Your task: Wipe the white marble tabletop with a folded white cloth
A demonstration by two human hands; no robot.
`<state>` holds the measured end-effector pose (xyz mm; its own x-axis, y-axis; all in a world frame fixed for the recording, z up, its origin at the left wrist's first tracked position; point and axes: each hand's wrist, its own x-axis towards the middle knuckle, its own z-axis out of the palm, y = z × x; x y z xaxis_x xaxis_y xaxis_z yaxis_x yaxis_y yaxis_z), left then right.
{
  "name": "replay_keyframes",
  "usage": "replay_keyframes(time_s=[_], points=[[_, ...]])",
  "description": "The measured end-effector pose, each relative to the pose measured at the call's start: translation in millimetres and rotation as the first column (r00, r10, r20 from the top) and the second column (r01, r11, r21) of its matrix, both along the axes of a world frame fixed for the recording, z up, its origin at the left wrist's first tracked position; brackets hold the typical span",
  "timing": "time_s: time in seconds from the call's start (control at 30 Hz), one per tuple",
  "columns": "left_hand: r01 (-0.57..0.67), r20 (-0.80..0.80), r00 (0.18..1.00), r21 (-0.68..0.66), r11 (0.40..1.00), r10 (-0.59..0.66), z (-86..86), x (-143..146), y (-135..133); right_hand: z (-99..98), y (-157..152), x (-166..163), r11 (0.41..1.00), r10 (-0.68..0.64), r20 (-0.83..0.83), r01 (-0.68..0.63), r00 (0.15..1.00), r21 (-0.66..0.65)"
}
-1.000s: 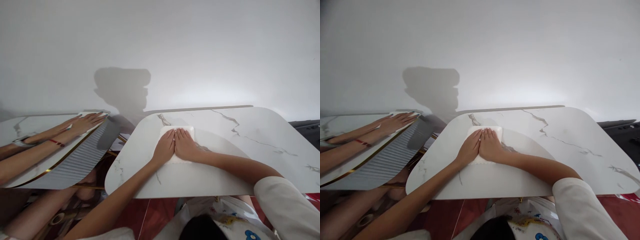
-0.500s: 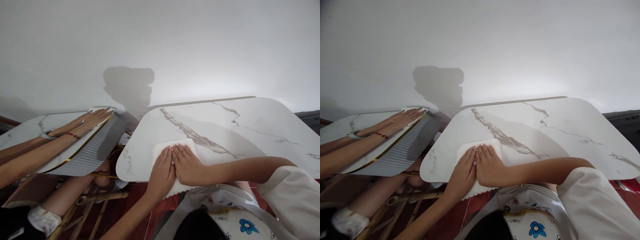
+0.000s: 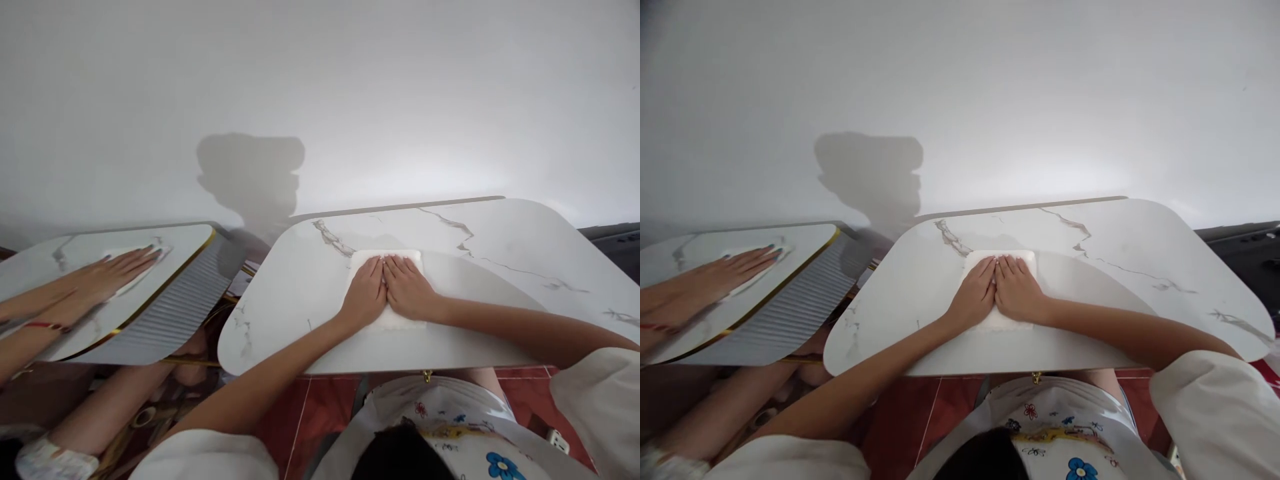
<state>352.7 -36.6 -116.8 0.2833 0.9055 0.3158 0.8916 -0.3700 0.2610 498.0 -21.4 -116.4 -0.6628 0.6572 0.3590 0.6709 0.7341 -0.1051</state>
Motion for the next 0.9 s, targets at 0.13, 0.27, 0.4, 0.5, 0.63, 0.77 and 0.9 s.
replay_keyframes(time_s=[0.13, 0.27, 0.4, 0.5, 0.63, 0.77, 0.9], points=[[-0.029, 0.028, 0.999, 0.072, 0.997, 0.027, -4.5, -3, 56, -1.0, 60, -5, 0.999, 0.035, 0.026, -0.035, 0.999, 0.004], [-0.058, 0.034, 0.998, 0.134, 0.989, 0.054, -8.6, -17, 111, 0.4, 119, -19, 0.998, 0.057, 0.044, -0.057, 0.997, -0.007], [-0.071, 0.009, 0.997, 0.16, 0.984, 0.07, -8.8, -29, 153, 1.4, 165, -33, 0.996, 0.085, 0.045, -0.085, 0.995, 0.012], [-0.04, -0.017, 0.999, 0.188, 0.981, 0.044, -5.7, -29, 175, 1.3, 191, -37, 0.997, 0.078, 0.045, -0.078, 0.996, 0.01], [-0.086, -0.051, 0.994, 0.169, 0.982, 0.096, -1.5, -17, 195, 1.0, 215, -30, 0.998, 0.063, 0.048, -0.063, 0.997, -0.012], [-0.145, -0.073, 0.985, 0.146, 0.979, 0.157, -0.2, 2, 203, 0.4, 224, -14, 0.998, 0.037, 0.066, -0.033, 0.997, -0.048], [-0.114, -0.047, 0.991, 0.149, 0.982, 0.122, -1.0, 22, 200, -1.5, 218, 5, 0.999, -0.019, 0.082, 0.023, 0.996, -0.049]])
